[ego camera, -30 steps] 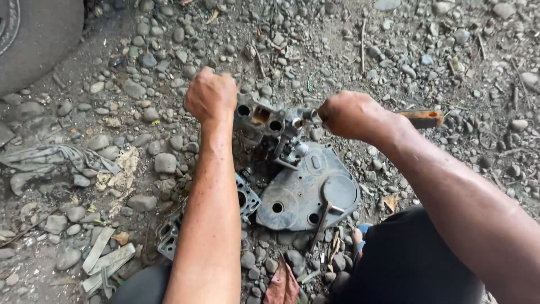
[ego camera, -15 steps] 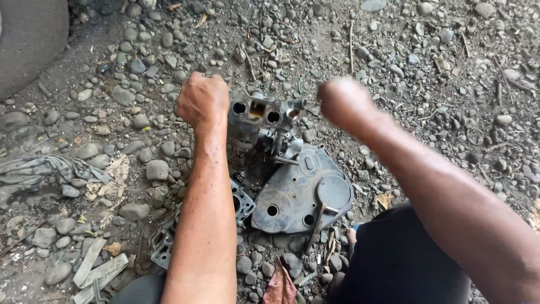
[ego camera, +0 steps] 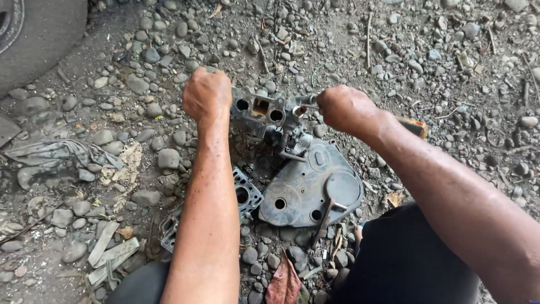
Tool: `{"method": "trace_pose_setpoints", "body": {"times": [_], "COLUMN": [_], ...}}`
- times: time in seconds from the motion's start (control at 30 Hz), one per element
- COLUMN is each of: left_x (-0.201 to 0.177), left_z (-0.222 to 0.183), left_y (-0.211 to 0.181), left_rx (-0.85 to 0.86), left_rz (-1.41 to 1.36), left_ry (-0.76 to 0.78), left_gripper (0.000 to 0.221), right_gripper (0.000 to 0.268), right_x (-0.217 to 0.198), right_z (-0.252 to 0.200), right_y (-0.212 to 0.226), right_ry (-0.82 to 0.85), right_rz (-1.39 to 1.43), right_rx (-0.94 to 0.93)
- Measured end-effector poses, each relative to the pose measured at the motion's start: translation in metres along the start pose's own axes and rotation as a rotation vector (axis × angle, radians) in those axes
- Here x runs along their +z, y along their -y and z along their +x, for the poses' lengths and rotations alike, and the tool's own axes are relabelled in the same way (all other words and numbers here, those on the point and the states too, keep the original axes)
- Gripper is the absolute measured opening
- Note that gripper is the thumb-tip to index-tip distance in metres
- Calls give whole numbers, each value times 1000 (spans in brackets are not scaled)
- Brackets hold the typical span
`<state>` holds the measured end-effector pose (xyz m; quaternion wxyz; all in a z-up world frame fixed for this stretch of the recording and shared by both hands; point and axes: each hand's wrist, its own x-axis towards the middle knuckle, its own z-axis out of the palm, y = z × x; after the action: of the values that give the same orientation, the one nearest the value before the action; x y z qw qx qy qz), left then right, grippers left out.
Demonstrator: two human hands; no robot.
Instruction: Cleaning debris from an engine intake manifold using a screwdriver
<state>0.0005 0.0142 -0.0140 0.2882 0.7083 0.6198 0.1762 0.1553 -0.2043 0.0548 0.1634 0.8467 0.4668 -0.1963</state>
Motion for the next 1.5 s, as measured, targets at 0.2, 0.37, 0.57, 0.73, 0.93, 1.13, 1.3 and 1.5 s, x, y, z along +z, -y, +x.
{"method": "trace_pose_setpoints", "body": {"times": [0.2, 0.37, 0.57, 0.73, 0.93, 1.13, 1.3, 1.5], "left_x": [10, 20, 9, 14, 19, 23, 25, 10], "left_z": [-2, -3, -21, -23, -15, -11, -9, -22], "left_y": [-11, -17, -29, -35, -29, -27, -21, -32], "left_rx": [27, 106, 218, 219, 215, 263, 225, 263], "left_rz": [15, 24, -29, -20, -3, 13, 46, -40], "left_ry": [-34, -78, -87, -121, -136, -217, -188, -133], "left_gripper": [36, 37, 39, 46, 40, 37, 37, 45], "right_gripper": [25, 32, 25, 17, 18, 20, 18, 11], "right_x": [-13, -14, 0, 2, -2, 0, 6, -7], "right_z": [-13, -22, -9, 1, -3, -2, -5, 0], "right_y": [5, 4, 12, 28, 10, 16, 17, 26], "right_ry": [20, 24, -8, 11, -55, -41, -101, -9], "right_rz": [69, 97, 55, -123, -84, -80, -122, -76], "right_rx": [33, 14, 28, 97, 58, 62, -58, 119]}}
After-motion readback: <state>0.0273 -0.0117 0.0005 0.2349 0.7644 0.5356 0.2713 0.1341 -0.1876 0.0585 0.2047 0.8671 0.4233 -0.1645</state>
